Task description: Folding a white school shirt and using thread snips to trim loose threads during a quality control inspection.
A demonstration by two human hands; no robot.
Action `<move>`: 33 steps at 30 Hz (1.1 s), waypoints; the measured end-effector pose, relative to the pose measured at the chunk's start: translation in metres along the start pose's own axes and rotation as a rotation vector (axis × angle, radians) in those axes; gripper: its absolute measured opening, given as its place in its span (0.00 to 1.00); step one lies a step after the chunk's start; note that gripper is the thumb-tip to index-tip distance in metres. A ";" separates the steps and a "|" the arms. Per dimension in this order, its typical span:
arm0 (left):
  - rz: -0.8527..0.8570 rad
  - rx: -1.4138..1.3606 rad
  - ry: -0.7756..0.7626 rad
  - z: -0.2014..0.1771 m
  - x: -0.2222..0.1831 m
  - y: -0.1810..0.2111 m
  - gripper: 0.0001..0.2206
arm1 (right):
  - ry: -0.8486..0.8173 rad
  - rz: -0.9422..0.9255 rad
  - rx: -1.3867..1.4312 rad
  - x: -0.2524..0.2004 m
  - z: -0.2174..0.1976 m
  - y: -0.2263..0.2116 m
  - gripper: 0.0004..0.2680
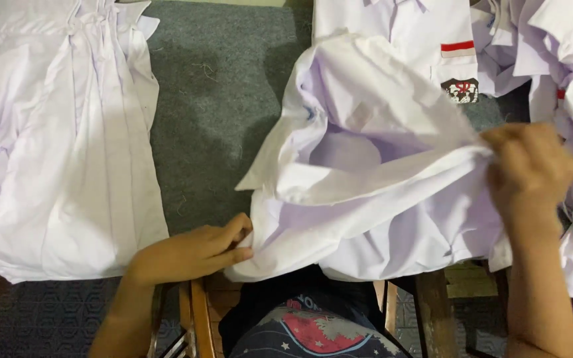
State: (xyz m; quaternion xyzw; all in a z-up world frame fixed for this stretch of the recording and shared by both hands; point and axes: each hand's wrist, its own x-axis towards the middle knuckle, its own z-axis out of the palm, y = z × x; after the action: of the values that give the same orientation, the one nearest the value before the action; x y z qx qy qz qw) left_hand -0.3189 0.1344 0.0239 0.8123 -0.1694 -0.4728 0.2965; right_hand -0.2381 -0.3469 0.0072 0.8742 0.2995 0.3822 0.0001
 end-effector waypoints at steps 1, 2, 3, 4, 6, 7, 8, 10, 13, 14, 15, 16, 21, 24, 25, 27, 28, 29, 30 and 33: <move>-0.008 0.022 -0.047 0.004 0.007 -0.007 0.13 | 0.017 -0.090 -0.070 -0.003 0.009 -0.001 0.11; -0.009 0.022 -0.044 0.005 0.011 -0.011 0.13 | 0.019 -0.091 -0.070 -0.010 0.018 -0.006 0.11; -0.032 -0.037 -0.068 0.006 0.015 -0.015 0.21 | -0.042 -0.106 -0.030 -0.016 0.027 -0.011 0.10; -0.056 -0.097 -0.091 0.007 0.019 -0.019 0.32 | -0.103 -0.122 0.010 -0.023 0.036 -0.017 0.09; -0.071 -0.158 -0.021 0.001 0.022 -0.034 0.27 | -0.339 -0.028 0.156 -0.035 0.040 -0.032 0.06; -0.082 -0.218 0.051 -0.003 0.024 -0.040 0.25 | -0.573 0.067 0.298 -0.041 0.043 -0.038 0.08; -0.079 -0.217 0.054 -0.010 0.026 -0.043 0.25 | -0.570 0.065 0.295 -0.044 0.044 -0.039 0.08; -0.109 -0.466 0.314 -0.022 0.029 -0.047 0.33 | -0.849 0.146 0.264 -0.053 0.045 -0.042 0.08; -0.033 -0.597 0.524 -0.045 0.053 -0.044 0.26 | -1.016 0.192 0.542 -0.035 0.033 -0.031 0.13; -0.032 -0.594 0.523 -0.052 0.063 -0.041 0.26 | -1.015 0.194 0.542 -0.018 0.020 -0.034 0.13; -0.058 -0.492 0.510 -0.061 0.074 -0.037 0.29 | -1.005 0.190 0.506 -0.001 0.008 -0.037 0.14; -0.085 -0.390 0.496 -0.069 0.084 -0.033 0.32 | -0.996 0.187 0.470 0.016 -0.004 -0.040 0.16; 0.107 -0.366 0.591 -0.095 0.161 -0.037 0.32 | -0.593 0.181 0.531 0.080 0.009 -0.063 0.15; 0.143 -0.298 0.658 -0.103 0.189 -0.031 0.34 | -0.385 0.270 0.532 0.089 0.060 -0.059 0.13; 0.113 -0.275 0.651 -0.106 0.198 -0.030 0.37 | -0.289 0.306 0.553 0.091 0.080 -0.055 0.13; 0.103 -0.333 0.630 -0.108 0.207 -0.031 0.37 | -0.292 0.401 0.610 0.088 0.113 -0.046 0.17; 0.090 -0.395 0.608 -0.110 0.212 -0.031 0.37 | -0.299 0.496 0.670 0.086 0.131 -0.042 0.20; 0.091 -0.390 0.610 -0.109 0.202 -0.022 0.37 | -0.293 0.496 0.669 0.094 0.132 -0.042 0.20; 0.153 -0.521 0.645 -0.108 0.193 -0.013 0.36 | -0.384 0.634 0.775 0.102 0.134 -0.043 0.23; 0.231 -0.780 0.688 -0.106 0.175 -0.007 0.36 | -0.447 0.842 0.997 0.118 0.129 -0.050 0.23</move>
State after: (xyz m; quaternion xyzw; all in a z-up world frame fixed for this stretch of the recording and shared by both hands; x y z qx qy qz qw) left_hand -0.1401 0.0773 -0.0574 0.7260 0.0374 -0.1710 0.6650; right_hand -0.1160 -0.2144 -0.0164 0.8696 0.0673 -0.0229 -0.4886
